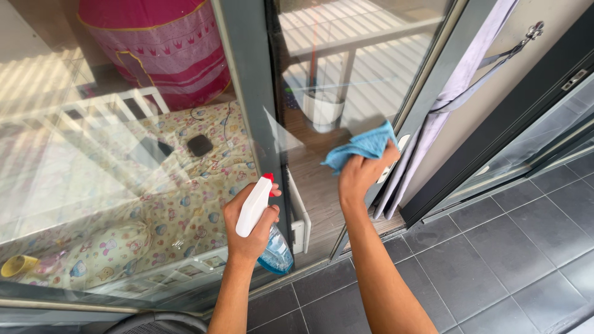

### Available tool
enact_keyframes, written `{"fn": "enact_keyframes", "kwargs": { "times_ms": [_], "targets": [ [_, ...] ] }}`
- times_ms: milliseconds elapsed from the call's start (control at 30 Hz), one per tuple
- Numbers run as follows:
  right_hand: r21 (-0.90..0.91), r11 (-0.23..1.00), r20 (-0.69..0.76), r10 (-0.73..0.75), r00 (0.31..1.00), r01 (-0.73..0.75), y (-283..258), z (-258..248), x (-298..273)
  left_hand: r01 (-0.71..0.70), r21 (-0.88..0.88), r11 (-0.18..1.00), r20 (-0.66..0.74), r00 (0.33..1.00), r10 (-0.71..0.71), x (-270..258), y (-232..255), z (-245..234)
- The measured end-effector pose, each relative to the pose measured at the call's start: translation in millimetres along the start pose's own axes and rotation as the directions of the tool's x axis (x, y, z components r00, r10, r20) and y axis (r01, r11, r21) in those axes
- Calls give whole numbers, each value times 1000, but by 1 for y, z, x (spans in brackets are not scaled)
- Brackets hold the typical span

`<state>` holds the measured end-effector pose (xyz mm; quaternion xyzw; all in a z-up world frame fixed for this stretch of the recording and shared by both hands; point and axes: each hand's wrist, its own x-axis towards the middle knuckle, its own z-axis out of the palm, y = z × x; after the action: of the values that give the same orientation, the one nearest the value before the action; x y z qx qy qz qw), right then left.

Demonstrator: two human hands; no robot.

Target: The person cleans a glass sliding door by spraying cleaning liquid onto it with a spray bottle and wiping the glass with a cloth.

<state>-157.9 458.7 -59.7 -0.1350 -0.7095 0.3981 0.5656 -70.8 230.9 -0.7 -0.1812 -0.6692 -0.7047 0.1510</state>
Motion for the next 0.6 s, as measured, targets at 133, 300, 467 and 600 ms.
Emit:
{"fn": "enact_keyframes", "kwargs": {
  "times_ms": [133,300,467,600],
  "targets": [
    [92,992,74,-94,993,87,-63,-3,7,-9,-39,999,18,1000,10,-1,-3,5],
    [66,996,185,49,982,-62,-3,-6,-51,18,-76,997,19,1000,-17,2,-9,12],
    [-50,935,94,355,930,-351,97,4,-90,34,-24,999,46,998,-32,2,-14,18],
    [108,867,53,484,873,-487,76,11,-47,32,-28,999,51,998,-30,6,-16,23]
  ]
}}
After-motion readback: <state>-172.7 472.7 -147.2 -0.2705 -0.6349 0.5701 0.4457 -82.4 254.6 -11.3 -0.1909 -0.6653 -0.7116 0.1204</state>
